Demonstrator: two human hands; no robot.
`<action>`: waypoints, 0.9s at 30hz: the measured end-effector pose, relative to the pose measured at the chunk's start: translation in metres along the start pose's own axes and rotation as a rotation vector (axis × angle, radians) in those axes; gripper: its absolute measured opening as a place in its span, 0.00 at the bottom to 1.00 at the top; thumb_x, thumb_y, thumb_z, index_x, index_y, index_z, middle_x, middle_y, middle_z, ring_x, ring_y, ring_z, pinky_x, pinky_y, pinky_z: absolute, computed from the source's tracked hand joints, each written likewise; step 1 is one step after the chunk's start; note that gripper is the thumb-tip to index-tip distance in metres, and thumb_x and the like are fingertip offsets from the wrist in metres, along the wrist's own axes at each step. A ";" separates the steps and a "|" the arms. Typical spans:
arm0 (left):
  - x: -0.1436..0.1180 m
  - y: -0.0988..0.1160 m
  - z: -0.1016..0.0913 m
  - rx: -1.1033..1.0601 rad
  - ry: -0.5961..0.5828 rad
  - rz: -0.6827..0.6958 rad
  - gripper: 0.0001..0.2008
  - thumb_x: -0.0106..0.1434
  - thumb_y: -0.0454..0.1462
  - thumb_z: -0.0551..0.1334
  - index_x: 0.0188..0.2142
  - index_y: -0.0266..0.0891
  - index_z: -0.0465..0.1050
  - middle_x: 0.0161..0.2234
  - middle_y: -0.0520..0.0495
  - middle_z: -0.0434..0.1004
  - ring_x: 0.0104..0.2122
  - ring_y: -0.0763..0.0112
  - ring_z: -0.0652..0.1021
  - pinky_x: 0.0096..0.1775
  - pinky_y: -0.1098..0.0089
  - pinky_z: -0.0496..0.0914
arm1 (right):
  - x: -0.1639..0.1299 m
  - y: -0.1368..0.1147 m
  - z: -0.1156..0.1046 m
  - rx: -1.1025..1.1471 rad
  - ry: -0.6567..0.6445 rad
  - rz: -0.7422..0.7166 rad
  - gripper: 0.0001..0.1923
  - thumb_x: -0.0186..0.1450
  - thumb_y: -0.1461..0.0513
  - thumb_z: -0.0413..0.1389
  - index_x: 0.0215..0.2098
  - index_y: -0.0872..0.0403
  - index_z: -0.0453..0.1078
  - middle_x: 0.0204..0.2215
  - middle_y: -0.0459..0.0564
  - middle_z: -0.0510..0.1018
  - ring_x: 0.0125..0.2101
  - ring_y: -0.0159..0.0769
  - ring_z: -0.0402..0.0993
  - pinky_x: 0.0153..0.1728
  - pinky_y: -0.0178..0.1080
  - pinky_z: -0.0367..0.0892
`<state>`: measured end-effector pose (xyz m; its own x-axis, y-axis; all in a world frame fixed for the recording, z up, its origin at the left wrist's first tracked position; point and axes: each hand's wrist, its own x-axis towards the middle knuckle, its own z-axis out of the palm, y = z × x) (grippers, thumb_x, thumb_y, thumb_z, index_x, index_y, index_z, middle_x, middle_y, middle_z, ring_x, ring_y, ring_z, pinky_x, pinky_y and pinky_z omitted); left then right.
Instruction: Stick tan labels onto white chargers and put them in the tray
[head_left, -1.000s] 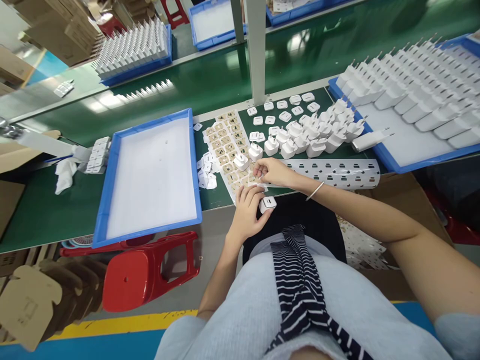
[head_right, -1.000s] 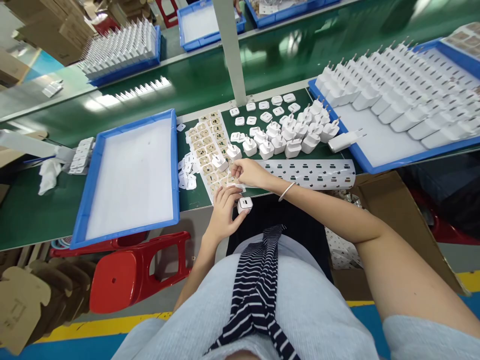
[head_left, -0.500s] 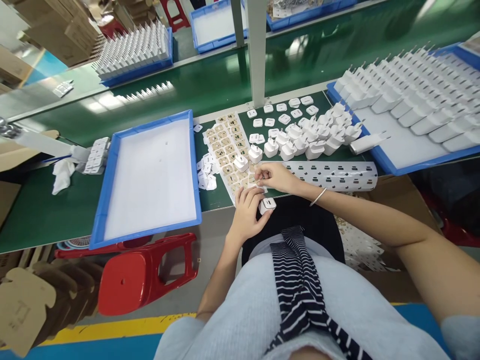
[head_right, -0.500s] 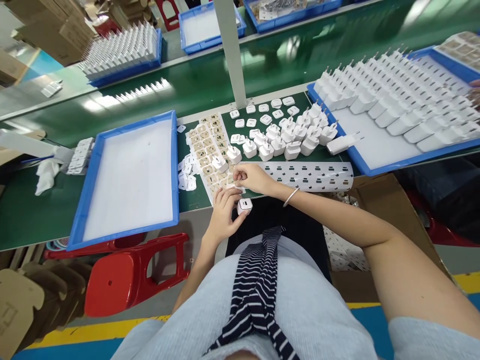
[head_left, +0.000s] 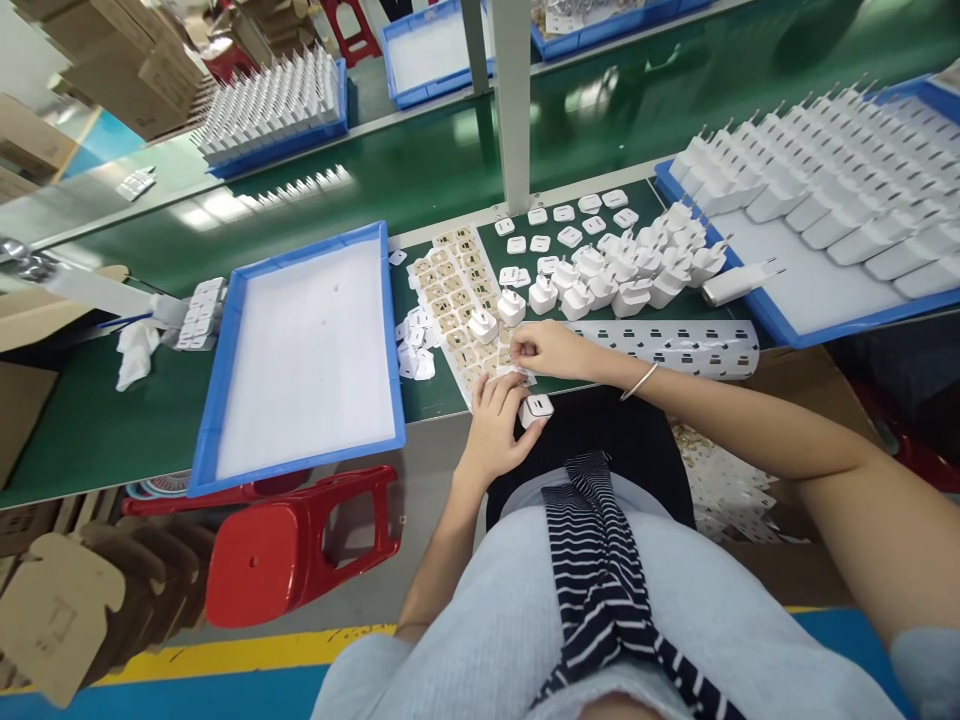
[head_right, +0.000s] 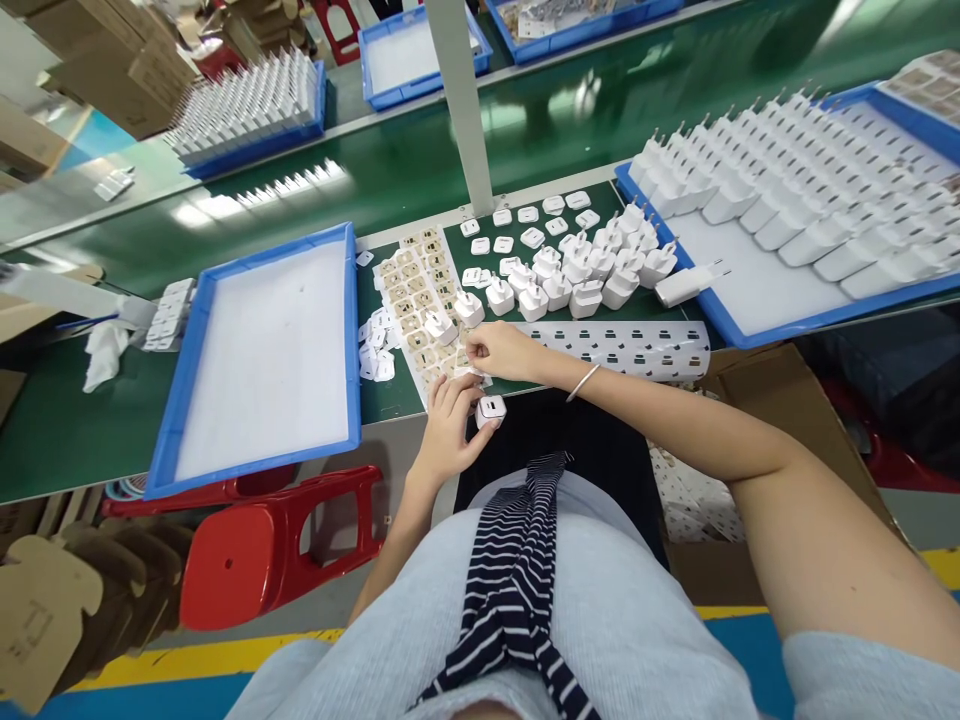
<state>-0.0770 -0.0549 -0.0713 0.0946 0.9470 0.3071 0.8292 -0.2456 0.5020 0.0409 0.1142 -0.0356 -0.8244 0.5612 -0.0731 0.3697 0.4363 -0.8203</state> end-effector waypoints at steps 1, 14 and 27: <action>0.000 0.000 0.000 -0.002 0.000 -0.001 0.14 0.68 0.44 0.61 0.49 0.39 0.67 0.56 0.37 0.74 0.58 0.55 0.73 0.68 0.48 0.53 | 0.001 0.000 0.000 0.022 -0.002 0.014 0.06 0.57 0.71 0.55 0.24 0.56 0.70 0.25 0.47 0.76 0.28 0.32 0.68 0.33 0.35 0.59; 0.000 0.000 -0.010 -0.217 0.024 -0.070 0.13 0.69 0.45 0.61 0.49 0.42 0.67 0.56 0.39 0.74 0.58 0.57 0.74 0.66 0.47 0.57 | -0.024 0.014 -0.008 0.665 0.361 -0.040 0.14 0.62 0.52 0.65 0.33 0.53 0.70 0.24 0.44 0.75 0.24 0.31 0.73 0.30 0.36 0.72; 0.016 0.011 -0.019 0.091 0.070 0.166 0.14 0.69 0.43 0.61 0.50 0.41 0.66 0.67 0.35 0.65 0.71 0.49 0.59 0.70 0.46 0.41 | -0.027 0.020 0.004 0.679 0.298 -0.003 0.12 0.68 0.51 0.58 0.37 0.49 0.62 0.27 0.43 0.79 0.31 0.38 0.83 0.39 0.43 0.78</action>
<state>-0.0767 -0.0463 -0.0451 0.1983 0.8774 0.4370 0.8518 -0.3748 0.3659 0.0689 0.1046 -0.0527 -0.6378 0.7702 0.0079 -0.0585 -0.0382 -0.9976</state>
